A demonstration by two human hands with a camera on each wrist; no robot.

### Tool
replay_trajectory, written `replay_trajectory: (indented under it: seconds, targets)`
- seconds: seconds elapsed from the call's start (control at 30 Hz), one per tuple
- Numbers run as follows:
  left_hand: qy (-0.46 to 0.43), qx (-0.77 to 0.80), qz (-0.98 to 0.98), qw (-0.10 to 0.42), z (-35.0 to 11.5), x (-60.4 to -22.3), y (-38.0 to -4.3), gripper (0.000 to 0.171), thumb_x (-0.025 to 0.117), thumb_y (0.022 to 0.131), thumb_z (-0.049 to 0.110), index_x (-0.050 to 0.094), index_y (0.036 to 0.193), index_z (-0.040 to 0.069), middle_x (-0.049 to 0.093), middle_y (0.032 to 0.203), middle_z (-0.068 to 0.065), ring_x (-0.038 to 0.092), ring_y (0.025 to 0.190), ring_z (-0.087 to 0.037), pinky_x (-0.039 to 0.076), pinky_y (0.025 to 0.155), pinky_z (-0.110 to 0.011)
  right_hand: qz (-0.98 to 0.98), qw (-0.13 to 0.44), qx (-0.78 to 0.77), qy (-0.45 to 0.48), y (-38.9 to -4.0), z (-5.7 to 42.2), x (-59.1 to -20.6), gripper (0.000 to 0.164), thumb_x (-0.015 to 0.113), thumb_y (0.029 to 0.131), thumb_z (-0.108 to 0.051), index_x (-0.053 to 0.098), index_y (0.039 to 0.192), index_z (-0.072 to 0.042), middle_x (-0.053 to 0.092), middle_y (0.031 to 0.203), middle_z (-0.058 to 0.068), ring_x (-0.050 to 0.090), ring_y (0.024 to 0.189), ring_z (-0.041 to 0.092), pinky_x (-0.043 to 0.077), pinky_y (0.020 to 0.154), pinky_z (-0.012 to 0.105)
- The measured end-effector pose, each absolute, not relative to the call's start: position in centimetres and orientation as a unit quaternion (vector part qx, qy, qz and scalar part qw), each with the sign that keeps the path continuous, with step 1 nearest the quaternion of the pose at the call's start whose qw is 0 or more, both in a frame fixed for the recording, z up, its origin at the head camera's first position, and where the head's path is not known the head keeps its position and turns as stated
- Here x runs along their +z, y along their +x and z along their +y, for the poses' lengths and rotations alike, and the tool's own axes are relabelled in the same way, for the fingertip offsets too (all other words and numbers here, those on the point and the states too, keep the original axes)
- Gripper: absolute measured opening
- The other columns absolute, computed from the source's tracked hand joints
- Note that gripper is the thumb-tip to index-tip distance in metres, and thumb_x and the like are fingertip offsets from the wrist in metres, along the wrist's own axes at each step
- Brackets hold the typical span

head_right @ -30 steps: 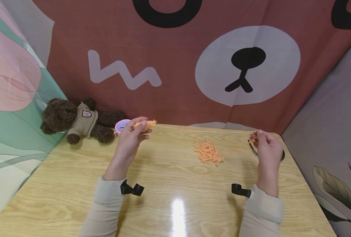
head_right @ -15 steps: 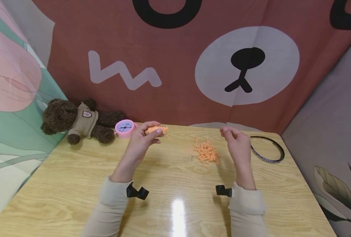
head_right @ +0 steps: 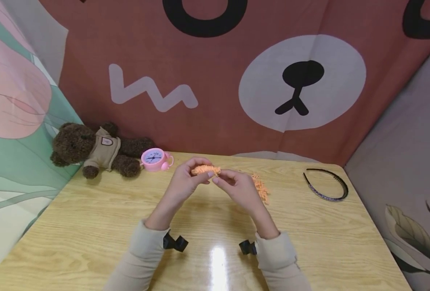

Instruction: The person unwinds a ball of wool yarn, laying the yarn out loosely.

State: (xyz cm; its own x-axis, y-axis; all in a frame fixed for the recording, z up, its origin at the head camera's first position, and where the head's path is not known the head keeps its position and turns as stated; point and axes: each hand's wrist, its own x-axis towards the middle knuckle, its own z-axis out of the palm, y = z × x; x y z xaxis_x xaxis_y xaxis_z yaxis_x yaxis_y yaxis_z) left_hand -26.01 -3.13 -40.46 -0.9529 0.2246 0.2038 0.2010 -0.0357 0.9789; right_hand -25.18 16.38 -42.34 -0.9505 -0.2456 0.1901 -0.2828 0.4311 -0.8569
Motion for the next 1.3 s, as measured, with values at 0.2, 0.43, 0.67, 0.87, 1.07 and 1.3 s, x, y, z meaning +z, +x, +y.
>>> replay_trajectory:
  seconds: [0.2, 0.43, 0.67, 0.87, 1.07, 1.3]
  targets:
    - [0.146, 0.685, 0.714, -0.002, -3.4, -40.5, -26.1, 0.026, 0.075, 0.091, 0.008, 0.069, 0.116, 0.006, 0.069, 0.107, -0.015, 0.067, 0.083, -0.018, 0.061, 0.072, -0.030, -0.853, 0.041, 0.504, 0.133, -25.0, 17.0, -41.9, 0.028, 0.063, 0.101, -0.039, 0.078, 0.109, -0.017, 0.069, 0.081, 0.007, 0.049, 0.058, 0.013, 0.039, 0.048, 0.026]
    - [0.124, 0.685, 0.717, -0.020, -4.5, -40.3, -26.5, 0.026, 0.074, 0.092, 0.009, 0.068, 0.117, 0.005, 0.068, 0.106, -0.013, 0.067, 0.083, -0.016, 0.062, 0.075, -0.035, -0.830, 0.106, 0.537, 0.109, -25.2, 19.5, -41.1, 0.031, 0.060, 0.103, -0.038, 0.077, 0.111, -0.014, 0.068, 0.081, 0.015, 0.059, 0.067, 0.015, 0.050, 0.060, 0.023]
    - [0.096, 0.698, 0.709, -0.040, -5.6, -40.0, -27.0, 0.023, 0.070, 0.096, 0.013, 0.068, 0.119, 0.010, 0.070, 0.103, -0.015, 0.071, 0.087, -0.019, 0.061, 0.069, -0.028, -0.800, 0.162, 0.577, 0.047, -25.4, 22.5, -40.3, 0.041, 0.058, 0.103, -0.040, 0.073, 0.119, -0.005, 0.065, 0.078, -0.002, 0.064, 0.076, 0.013, 0.057, 0.075, 0.021]
    - [0.075, 0.705, 0.702, -0.060, -6.4, -40.0, -27.4, 0.026, 0.071, 0.095, 0.010, 0.068, 0.121, 0.006, 0.070, 0.098, -0.013, 0.068, 0.080, -0.012, 0.060, 0.066, -0.025, -0.740, 0.198, 0.642, -0.012, -25.2, 24.9, -39.9, 0.041, 0.063, 0.100, -0.037, 0.073, 0.117, 0.000, 0.065, 0.074, -0.003, 0.063, 0.072, 0.012, 0.056, 0.073, 0.019]
    - [0.053, 0.722, 0.687, -0.070, -7.4, -39.8, -27.6, 0.025, 0.071, 0.094, 0.005, 0.068, 0.118, 0.007, 0.066, 0.098, -0.002, 0.065, 0.076, -0.007, 0.064, 0.076, -0.036, -0.686, 0.230, 0.687, -0.066, -25.1, 27.0, -39.7, 0.037, 0.067, 0.098, -0.033, 0.074, 0.112, 0.000, 0.065, 0.074, 0.000, 0.063, 0.069, 0.013, 0.057, 0.069, 0.018]
    - [0.023, 0.737, 0.673, -0.066, -8.4, -39.4, -27.8, 0.026, 0.069, 0.096, 0.007, 0.066, 0.121, 0.007, 0.065, 0.103, -0.003, 0.066, 0.082, -0.009, 0.063, 0.081, -0.036, -0.636, 0.247, 0.716, -0.146, -24.6, 29.8, -39.7, 0.037, 0.067, 0.097, -0.034, 0.074, 0.112, -0.001, 0.063, 0.077, 0.001, 0.062, 0.068, 0.014, 0.057, 0.065, 0.018]
